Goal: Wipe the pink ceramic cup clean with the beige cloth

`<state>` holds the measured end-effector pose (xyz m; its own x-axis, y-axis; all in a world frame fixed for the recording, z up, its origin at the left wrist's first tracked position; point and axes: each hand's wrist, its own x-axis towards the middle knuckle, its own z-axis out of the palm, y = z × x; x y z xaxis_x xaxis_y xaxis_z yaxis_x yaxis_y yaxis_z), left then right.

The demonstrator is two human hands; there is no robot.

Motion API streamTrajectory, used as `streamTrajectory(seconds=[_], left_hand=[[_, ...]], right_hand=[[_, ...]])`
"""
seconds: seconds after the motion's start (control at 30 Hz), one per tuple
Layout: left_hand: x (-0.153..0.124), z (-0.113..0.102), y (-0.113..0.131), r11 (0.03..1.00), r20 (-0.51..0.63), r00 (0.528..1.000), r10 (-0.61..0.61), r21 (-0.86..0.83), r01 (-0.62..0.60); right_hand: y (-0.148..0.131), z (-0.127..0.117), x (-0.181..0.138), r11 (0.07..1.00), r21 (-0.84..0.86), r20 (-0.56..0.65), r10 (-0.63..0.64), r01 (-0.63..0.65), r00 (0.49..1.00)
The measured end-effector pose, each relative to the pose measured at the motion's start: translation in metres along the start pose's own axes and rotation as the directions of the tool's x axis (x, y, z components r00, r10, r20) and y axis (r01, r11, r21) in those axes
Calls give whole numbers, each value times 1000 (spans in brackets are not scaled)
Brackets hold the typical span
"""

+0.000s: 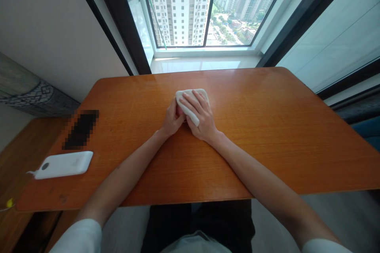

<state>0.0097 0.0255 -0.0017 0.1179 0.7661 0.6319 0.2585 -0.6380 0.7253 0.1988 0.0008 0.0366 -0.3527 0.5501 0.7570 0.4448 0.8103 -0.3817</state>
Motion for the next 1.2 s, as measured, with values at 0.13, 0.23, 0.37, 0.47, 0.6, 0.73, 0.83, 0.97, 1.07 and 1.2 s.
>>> streamTrajectory(seconds=[0.13, 0.23, 0.37, 0.47, 0.6, 0.73, 0.83, 0.97, 1.07, 1.2], left_hand=[[0, 0, 3, 1000, 13, 1000, -22, 1, 22], [5, -3, 15, 1000, 33, 999, -25, 10, 25], [3, -2, 9, 1000, 35, 999, -27, 9, 27], [-3, 0, -6, 999, 42, 999, -31, -18, 32], [0, 1, -1, 1000, 29, 999, -30, 6, 30], [7, -2, 17, 1000, 40, 999, -21, 15, 21], [6, -2, 12, 999, 30, 999, -30, 18, 30], [-1, 0, -8, 999, 41, 998, -44, 23, 43], [0, 1, -5, 998, 17, 998, -53, 32, 52], [7, -1, 14, 999, 35, 999, -31, 32, 30]], right_hand=[[4, 1, 1, 996, 51, -29, 68, -67, 997], [15, 4, 1, 876, 254, -106, 448, -411, 888], [11, 1, -1, 916, 202, -81, 369, -347, 926], [-1, -4, 0, 998, 28, 48, 52, -54, 997], [4, -1, 1, 962, 139, -1, 238, -236, 971], [21, 6, -1, 804, 272, -63, 564, -530, 823], [15, 3, 0, 859, 239, -87, 483, -452, 871], [-5, -1, 3, 989, 74, 11, 129, -130, 992], [1, 2, 3, 988, 88, -29, 128, -125, 991], [22, 6, 0, 776, 329, -87, 592, -538, 801]])
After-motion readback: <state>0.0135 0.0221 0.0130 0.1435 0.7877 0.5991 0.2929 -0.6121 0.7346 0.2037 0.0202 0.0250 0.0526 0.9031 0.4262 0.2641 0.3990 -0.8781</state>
